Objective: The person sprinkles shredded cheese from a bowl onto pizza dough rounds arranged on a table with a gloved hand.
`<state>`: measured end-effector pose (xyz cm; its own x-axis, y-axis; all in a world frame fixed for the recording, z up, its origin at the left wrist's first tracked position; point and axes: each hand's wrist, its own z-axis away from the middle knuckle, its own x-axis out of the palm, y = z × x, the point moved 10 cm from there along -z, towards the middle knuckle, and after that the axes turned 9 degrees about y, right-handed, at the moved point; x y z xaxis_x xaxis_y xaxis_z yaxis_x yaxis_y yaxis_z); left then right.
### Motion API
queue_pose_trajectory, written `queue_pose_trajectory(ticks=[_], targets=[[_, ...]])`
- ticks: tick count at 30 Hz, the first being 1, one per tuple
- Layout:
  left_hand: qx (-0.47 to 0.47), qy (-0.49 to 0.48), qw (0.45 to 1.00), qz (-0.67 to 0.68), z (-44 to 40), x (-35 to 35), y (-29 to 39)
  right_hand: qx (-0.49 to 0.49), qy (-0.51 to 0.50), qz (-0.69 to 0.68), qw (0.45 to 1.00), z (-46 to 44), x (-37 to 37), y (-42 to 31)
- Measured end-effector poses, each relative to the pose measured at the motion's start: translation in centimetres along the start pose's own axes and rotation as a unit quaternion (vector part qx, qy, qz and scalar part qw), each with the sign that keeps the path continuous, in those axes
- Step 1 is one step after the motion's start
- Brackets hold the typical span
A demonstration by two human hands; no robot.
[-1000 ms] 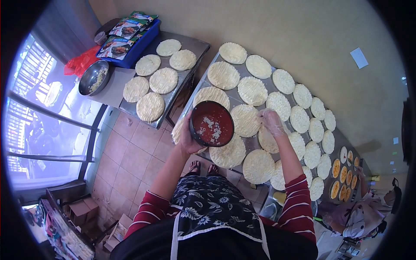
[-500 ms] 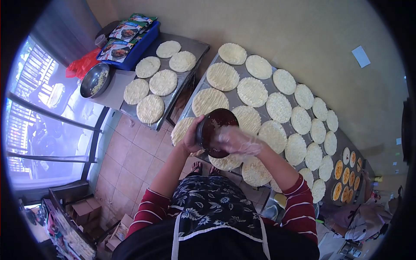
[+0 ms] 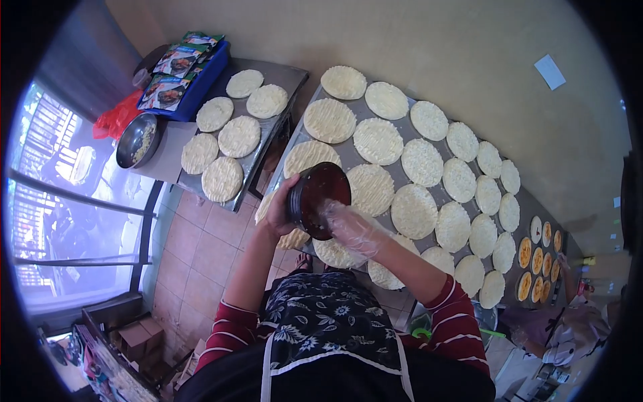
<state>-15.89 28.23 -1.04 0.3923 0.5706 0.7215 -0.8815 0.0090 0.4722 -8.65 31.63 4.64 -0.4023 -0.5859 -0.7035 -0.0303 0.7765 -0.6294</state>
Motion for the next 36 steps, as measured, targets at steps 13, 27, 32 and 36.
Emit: queue_pose_trajectory(ticks=[13,27,32,36], targets=[[0.0,0.082,0.995,-0.063,-1.4,-0.5,-0.5,0.025,-0.022,-0.105,0.994,0.6,1.7,-0.3],[-0.015,0.0,1.0,-0.013,-3.6,2.4,-2.6,0.358,0.11,-0.755,0.539,-1.3,-4.6,8.0],[-0.006,-0.001,0.998,0.057,-2.4,1.1,-0.8,0.46,0.057,-0.374,0.803,1.1,-7.7,15.5],[0.016,-0.013,0.997,0.076,-1.8,0.4,0.7,0.479,0.025,-0.21,0.852,2.5,-7.3,20.3]])
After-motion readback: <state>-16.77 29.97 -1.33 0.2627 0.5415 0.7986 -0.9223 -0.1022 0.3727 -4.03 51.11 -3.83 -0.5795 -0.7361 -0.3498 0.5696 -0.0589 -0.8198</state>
